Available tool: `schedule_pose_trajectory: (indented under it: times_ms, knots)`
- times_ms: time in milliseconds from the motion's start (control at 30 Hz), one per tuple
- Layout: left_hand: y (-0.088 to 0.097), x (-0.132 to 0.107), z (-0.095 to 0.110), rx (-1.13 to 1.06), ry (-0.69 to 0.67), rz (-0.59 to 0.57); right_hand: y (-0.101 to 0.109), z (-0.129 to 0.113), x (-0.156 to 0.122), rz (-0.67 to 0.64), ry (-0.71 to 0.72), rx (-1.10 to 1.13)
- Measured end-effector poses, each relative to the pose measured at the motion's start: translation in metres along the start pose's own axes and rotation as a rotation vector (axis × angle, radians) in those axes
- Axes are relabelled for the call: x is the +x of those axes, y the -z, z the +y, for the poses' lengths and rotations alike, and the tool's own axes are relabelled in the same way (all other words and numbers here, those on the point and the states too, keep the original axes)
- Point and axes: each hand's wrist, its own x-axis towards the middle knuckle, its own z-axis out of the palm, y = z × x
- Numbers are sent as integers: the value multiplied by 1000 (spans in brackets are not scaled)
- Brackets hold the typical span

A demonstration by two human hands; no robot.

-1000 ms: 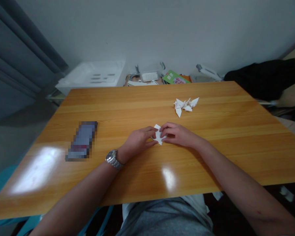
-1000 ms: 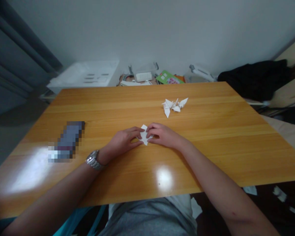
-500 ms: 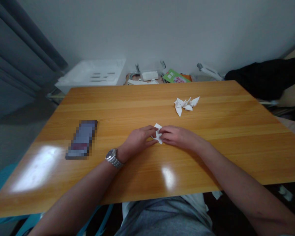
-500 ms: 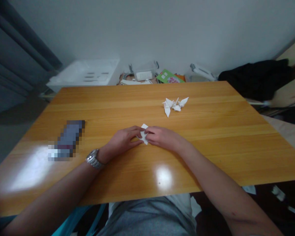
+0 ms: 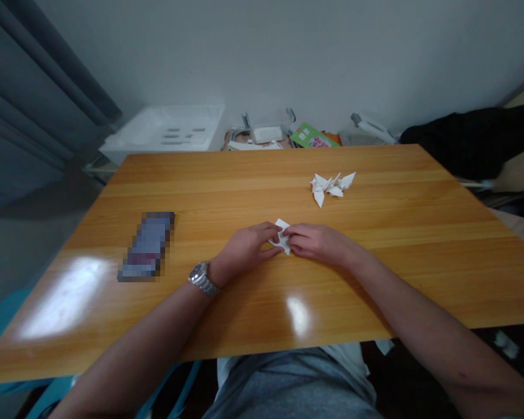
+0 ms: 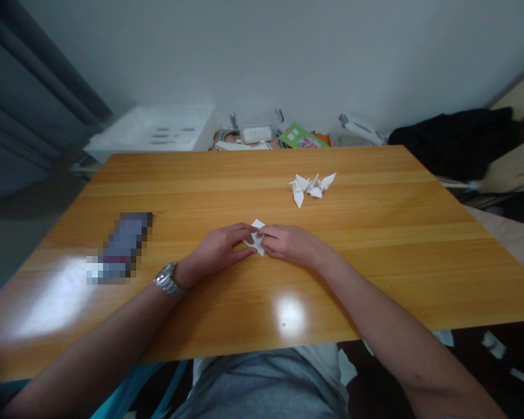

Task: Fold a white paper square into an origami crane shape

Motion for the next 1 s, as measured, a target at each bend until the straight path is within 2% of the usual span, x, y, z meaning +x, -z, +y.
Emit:
schedule_pose_trajectory:
  times_ms: [267, 467, 633, 1000]
  knots:
    - [-6, 0, 1, 7, 6, 74, 3, -3, 4, 222, -130, 171]
    - [-10, 4, 3, 67, 40, 171, -2, -8, 7, 216, -139, 205]
    - [-6, 4, 4, 67, 36, 133, -4, -9, 8, 211, -158, 159]
    - [-8, 4, 2, 14, 47, 153, -3, -11, 9, 223, -218, 178]
